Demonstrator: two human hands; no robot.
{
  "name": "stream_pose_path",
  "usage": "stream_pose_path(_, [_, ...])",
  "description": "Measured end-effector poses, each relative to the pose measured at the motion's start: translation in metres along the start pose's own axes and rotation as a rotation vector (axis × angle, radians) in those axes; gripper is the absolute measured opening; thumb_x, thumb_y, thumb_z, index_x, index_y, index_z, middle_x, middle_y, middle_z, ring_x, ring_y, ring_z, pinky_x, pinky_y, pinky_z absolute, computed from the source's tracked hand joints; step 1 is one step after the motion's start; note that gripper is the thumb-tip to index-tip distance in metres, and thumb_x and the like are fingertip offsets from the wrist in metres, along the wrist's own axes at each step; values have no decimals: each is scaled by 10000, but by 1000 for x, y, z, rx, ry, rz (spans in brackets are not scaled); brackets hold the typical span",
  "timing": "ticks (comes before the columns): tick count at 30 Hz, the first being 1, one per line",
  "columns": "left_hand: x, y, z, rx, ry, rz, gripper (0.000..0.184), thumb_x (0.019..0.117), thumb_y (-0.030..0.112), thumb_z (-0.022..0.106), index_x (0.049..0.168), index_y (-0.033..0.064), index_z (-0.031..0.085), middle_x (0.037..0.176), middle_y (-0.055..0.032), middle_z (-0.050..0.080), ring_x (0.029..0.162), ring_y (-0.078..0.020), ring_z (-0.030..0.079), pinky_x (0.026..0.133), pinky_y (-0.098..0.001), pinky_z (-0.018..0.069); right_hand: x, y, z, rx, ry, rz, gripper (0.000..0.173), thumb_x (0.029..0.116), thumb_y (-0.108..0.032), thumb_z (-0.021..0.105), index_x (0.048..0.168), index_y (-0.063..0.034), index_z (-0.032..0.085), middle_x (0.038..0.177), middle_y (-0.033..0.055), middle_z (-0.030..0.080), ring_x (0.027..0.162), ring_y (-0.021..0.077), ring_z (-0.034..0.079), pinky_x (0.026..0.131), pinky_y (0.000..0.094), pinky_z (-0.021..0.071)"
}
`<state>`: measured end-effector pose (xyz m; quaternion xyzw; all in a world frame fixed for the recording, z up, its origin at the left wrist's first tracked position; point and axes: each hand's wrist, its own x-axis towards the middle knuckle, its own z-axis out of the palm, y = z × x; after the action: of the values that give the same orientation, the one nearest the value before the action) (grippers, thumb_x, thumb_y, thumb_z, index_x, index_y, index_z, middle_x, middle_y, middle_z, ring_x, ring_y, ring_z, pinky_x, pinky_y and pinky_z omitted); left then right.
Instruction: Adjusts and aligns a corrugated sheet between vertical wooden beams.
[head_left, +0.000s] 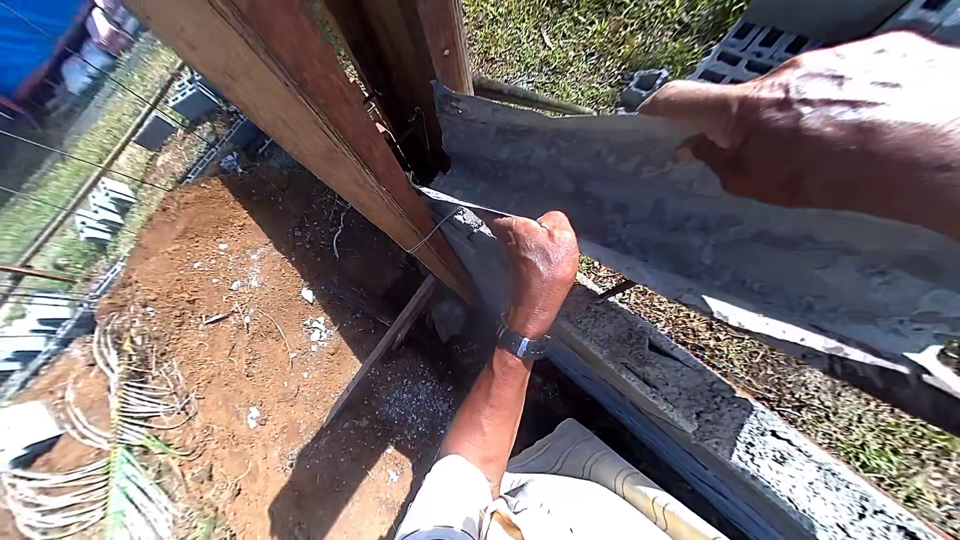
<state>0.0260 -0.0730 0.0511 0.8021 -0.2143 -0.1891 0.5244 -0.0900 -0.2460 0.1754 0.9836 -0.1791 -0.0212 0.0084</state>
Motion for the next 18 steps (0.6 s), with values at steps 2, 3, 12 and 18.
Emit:
stream_pose_path(2, [0, 0, -3, -18, -8, 3, 701, 966, 258, 521, 1556, 42, 209, 1389, -217, 532, 1228, -313, 570, 891, -522, 535, -2, 1, 3, -1, 14, -9, 287, 1047, -238, 486, 1330, -284, 497, 627, 117, 528, 565, 412, 600, 441, 578, 417])
stream_pose_path(3, [1, 0, -5, -16, -7, 6, 676, 972, 260, 518, 1539, 25, 235, 1372, -225, 535, 1220, -311, 571, 897, -516, 531, -4, -2, 2, -7, 17, -8, 298, 1039, -224, 487, 1331, -283, 501, 622, 114, 528, 560, 410, 598, 438, 575, 414])
stream_pose_path(12, [5, -1, -10, 52, -10, 19, 719, 973, 231, 528, 1547, -42, 191, 1455, -259, 473, 1328, -290, 512, 1043, -455, 474, -20, -17, 10, 8, 49, -31, 362, 1038, -200, 438, 1385, -277, 509, 703, 102, 576, 580, 377, 613, 442, 545, 430])
stream_pose_path(18, [6, -4, -9, 92, -11, 73, 743, 971, 235, 535, 1563, -29, 170, 1488, -254, 452, 1347, -295, 503, 1049, -460, 476, -16, -5, 15, 26, 54, -43, 314, 1057, -259, 408, 1353, -284, 510, 672, 92, 565, 554, 374, 607, 428, 547, 423])
